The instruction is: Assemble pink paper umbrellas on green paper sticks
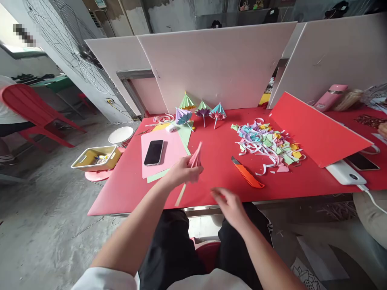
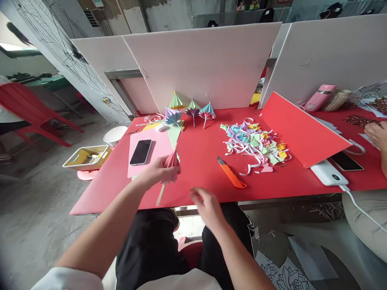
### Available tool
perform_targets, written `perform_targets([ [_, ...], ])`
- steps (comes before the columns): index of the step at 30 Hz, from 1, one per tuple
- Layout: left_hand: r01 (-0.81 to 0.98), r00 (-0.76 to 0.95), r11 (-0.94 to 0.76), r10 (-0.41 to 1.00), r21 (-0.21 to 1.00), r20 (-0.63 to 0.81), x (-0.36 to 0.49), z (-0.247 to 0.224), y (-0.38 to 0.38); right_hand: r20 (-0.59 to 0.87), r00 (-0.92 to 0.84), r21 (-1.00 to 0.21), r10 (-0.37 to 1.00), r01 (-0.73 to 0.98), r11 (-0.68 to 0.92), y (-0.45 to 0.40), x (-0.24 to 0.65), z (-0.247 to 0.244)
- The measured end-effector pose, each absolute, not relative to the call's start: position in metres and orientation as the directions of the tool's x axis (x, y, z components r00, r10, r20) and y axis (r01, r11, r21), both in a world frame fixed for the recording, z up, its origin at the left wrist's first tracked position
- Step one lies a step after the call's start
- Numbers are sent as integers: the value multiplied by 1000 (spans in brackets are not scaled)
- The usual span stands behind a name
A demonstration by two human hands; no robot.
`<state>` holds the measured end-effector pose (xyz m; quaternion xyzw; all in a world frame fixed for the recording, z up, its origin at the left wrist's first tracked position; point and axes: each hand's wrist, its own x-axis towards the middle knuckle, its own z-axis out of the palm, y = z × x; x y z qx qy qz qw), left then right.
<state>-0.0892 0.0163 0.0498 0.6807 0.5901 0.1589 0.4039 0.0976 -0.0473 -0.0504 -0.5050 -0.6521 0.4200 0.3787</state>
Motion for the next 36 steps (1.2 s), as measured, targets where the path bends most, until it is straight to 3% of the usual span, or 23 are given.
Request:
perform_targets([
  [2,908,232,-100,928,407,-290,-89,51,22,228,-13,-830,974,520,201,-32,124,-53],
  [4,962,214,-147,931,232,-296,-83,45,29,368,35,-665,929,708,236,-16,147,-56],
  [8,979,204,-191,923,72,-326,-60,20,39,305,-12,-311,952,944,112,6,170,-63],
  [13,977,202,-215,911,4,-360,-43,-5,43,106,-11,-111,994,994,23,18,176,-62],
  [16,975,208,-222,915,-1,-346,-44,-15,43,27,3,-135,1000,991,1,15,173,-56],
  [21,965,231,-259,912,-40,-338,-45,-20,40,-29,-100,-502,995,862,72,-12,149,-48],
  [23,961,237,-269,915,-57,-327,-45,-21,39,-63,-141,-562,988,823,81,-22,138,-49],
  [26,957,243,-279,918,-77,-312,-43,-22,37,-131,-136,-519,982,853,49,-28,127,-50],
  [32,943,266,-309,923,-122,-280,-38,-23,36,-190,-128,-235,973,969,81,-29,121,-48],
  [36,900,383,-418,893,-121,-236,-30,-16,40,-206,-161,-187,965,975,123,-31,118,-45],
])
